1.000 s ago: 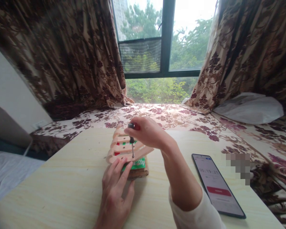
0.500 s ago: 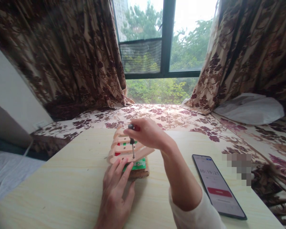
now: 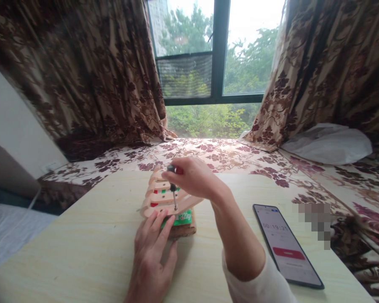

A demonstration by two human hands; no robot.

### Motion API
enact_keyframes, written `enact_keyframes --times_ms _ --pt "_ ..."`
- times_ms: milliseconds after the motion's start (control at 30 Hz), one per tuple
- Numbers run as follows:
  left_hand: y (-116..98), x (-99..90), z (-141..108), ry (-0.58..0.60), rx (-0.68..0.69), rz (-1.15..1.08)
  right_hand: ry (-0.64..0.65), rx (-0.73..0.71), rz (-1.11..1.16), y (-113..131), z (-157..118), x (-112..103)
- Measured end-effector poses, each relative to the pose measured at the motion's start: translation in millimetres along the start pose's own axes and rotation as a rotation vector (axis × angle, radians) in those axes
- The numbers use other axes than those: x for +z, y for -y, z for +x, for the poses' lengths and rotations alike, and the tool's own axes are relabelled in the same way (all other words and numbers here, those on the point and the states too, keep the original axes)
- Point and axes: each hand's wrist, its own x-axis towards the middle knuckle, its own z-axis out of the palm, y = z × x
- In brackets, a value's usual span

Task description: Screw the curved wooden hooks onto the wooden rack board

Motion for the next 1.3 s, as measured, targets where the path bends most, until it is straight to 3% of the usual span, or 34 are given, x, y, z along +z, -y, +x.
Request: enact_keyframes --times_ms 100,300,533,800,1100,1300 --pt "0.1 -0.7 -0.7 0.001 -0.004 0.007 -0.031 0.016 -0.037 -1.2 0.1 0.5" --pt "1.9 0.1 -1.0 -0.007 0.015 0.011 0.101 -0.055 0.052 6.4 -2.9 0.1" --pt "1.0 1.9 -1.3 -0.019 0.016 0.021 -0.021 0.029 -0.033 3.8 4.8 8.5" --pt "1.0 0.9 -2.4 -0.008 -0.005 0.024 -0.042 0.029 -0.067 8.4 3.3 10.2" --pt "1.2 -0.2 -2.0 0.003 -0.011 0.008 0.121 -0.077 0.056 10.7 -6.0 -0.7" --pt "1.5 -0.6 -1.5 0.02 -0.008 0.023 0.018 0.036 -0.027 4.4 -0.7 3.3"
